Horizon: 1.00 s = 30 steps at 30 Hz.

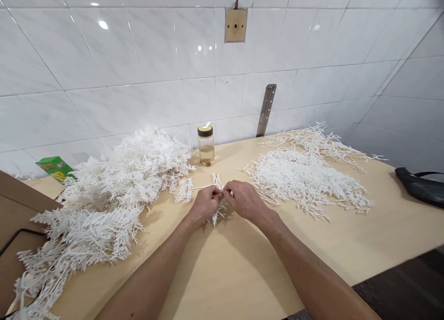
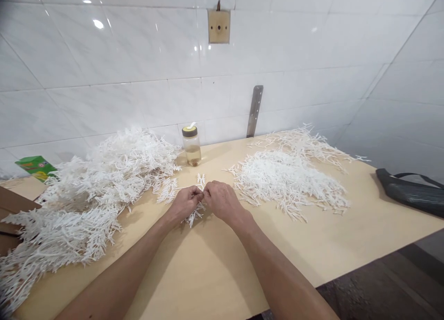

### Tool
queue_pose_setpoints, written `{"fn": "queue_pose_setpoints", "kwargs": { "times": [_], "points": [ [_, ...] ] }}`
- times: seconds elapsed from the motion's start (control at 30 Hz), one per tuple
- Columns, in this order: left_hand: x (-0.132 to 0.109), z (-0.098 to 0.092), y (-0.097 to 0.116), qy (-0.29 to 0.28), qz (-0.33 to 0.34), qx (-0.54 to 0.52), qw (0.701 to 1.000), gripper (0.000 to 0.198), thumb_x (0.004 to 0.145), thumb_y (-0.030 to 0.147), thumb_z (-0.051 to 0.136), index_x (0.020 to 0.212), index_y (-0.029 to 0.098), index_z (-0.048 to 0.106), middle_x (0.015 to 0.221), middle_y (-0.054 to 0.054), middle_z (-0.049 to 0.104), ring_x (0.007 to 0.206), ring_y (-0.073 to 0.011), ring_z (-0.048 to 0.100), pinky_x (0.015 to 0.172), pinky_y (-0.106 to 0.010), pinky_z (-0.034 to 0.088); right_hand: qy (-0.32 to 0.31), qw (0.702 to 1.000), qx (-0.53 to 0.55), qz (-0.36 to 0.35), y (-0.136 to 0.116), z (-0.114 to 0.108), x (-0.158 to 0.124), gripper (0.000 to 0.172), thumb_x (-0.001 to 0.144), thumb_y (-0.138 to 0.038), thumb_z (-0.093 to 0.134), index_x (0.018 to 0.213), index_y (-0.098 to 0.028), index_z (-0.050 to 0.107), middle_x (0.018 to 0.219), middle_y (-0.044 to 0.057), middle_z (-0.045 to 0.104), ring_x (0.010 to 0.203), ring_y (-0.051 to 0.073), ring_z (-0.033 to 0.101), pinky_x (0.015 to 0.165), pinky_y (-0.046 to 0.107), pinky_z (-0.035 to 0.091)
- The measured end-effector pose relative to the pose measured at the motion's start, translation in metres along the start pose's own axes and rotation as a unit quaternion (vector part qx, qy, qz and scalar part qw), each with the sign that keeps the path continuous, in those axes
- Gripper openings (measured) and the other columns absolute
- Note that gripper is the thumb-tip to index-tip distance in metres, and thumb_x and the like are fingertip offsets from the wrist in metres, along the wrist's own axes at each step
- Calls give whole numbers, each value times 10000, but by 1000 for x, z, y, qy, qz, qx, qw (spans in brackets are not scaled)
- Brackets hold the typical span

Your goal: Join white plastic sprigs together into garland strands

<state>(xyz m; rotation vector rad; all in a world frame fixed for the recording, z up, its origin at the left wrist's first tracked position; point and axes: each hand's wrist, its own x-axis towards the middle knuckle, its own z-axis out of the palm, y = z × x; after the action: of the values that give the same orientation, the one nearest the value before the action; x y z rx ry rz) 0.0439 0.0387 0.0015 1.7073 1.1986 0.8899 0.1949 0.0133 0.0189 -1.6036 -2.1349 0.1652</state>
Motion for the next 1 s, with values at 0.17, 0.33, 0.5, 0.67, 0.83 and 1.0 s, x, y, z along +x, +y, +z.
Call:
{"fn": "queue_pose_setpoints", "kwargs": {
  "times": [0.17, 0.33, 0.5, 0.67, 0.83, 1.0],
  "points": [
    [-1, -1, -2, -19, 17, 62, 998, 109, 680, 127, 536, 618, 173, 613, 607, -2, 594, 599, -138, 496, 556, -244, 347, 21, 995, -75, 65, 5, 2, 7, 186, 895, -122, 465, 800, -156, 621, 831, 115, 658, 689, 176, 583, 612, 276, 356],
    [0, -2, -3, 21, -1, -40, 999, 130, 742, 286, 600, 688, 170, 624, 592, 21, 555, 542, -106, 453, 520, -228, 332, 151, 961, -83, 218, 53, -29, 4, 150, 873, -138, 467, 809, -164, 600, 866, 109, 644, 747, 201, 577, 662, 299, 373],
    [4, -6, -2, 70, -45, -179, 980, 232, 723, 389, 666, 733, 170, 591, 505, 75, 435, 411, -56, 330, 421, -199, 258, 165, 943, -87, 276, 80, -45, -6, 164, 807, -172, 523, 917, -160, 645, 892, 114, 668, 764, 213, 596, 650, 304, 382],
    [6, -8, -1, 102, -41, -239, 965, 319, 702, 446, 709, 783, 164, 584, 507, 76, 448, 386, -49, 349, 387, -181, 261, 0, 983, 67, 169, 55, -49, -8, 200, 827, -311, 534, 787, -184, 683, 831, 64, 707, 688, 169, 613, 595, 258, 425],
    [4, -8, 4, 117, -29, -236, 964, 338, 704, 469, 714, 761, 172, 562, 498, 89, 430, 371, -38, 337, 377, -170, 293, -239, 946, 192, 103, 41, -47, -11, 312, 838, -410, 531, 691, -175, 672, 619, 39, 654, 459, 128, 547, 446, 242, 393],
    [3, -7, 6, 100, -28, -232, 967, 350, 715, 484, 706, 749, 171, 552, 508, 79, 459, 373, -39, 362, 379, -170, 312, 14, 986, 86, 146, 54, -40, -5, 186, 813, -289, 560, 707, -180, 668, 685, 45, 663, 600, 151, 587, 554, 250, 426]
  ]
}}
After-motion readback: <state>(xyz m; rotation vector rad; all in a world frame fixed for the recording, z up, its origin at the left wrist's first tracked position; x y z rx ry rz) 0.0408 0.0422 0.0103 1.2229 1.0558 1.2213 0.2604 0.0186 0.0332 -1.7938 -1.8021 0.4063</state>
